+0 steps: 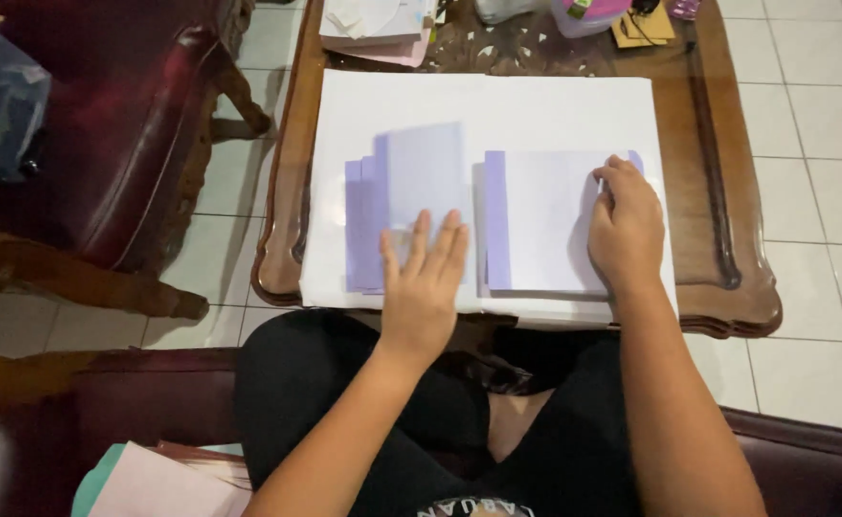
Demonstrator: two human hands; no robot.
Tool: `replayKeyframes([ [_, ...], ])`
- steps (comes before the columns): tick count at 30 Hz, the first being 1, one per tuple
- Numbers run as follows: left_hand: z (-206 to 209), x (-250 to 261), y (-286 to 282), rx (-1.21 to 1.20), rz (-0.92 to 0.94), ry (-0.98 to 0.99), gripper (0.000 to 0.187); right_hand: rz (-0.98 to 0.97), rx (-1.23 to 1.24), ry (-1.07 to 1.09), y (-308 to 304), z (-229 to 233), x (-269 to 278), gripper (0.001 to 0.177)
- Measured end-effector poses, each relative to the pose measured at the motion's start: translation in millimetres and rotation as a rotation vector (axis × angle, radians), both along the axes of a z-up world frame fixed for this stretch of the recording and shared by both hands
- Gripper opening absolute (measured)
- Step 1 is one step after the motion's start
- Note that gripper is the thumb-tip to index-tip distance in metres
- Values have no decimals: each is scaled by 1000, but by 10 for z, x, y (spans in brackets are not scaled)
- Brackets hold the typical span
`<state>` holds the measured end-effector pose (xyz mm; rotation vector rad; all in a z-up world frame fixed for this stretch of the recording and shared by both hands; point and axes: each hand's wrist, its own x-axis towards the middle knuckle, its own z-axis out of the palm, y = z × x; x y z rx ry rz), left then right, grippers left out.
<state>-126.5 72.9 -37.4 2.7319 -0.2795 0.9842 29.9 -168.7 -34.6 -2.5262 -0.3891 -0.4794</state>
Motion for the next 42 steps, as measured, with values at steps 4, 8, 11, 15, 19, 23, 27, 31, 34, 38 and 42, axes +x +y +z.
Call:
replayKeyframes([
  [4,-210,-70,218,-19,13,103,57,19,-11,-7,-8,-10,-23,29],
  [8,17,-112,204,-103,-41,224,61,-24,-7,39,26,27,-42,32],
  [11,225,14,-14,-169,-145,191,67,-41,-7,85,16,15,-4,34],
  [15,78,469,-557,-232,-282,71,46,-27,-42,27,5,-47,13,30],
  [19,139,743,-889,-193,-189,223,47,-34,-41,6,8,-51,3,30],
  [23,89,785,-907,-313,159,353,63,-41,3,56,34,107,-96,31],
  [27,94,802,-868,-394,150,462,70,-102,149,246,101,448,-227,42],
  [31,242,781,-855,-397,127,529,67,-269,236,516,-226,329,-156,57],
  [34,314,762,-902,-369,120,530,67,-181,177,519,-279,398,-285,66],
  [38,401,769,-961,-174,42,445,53,-199,-1,455,-281,409,-450,80],
  [42,263,835,-933,-105,-145,541,53,-290,-213,382,-364,231,-540,69],
])
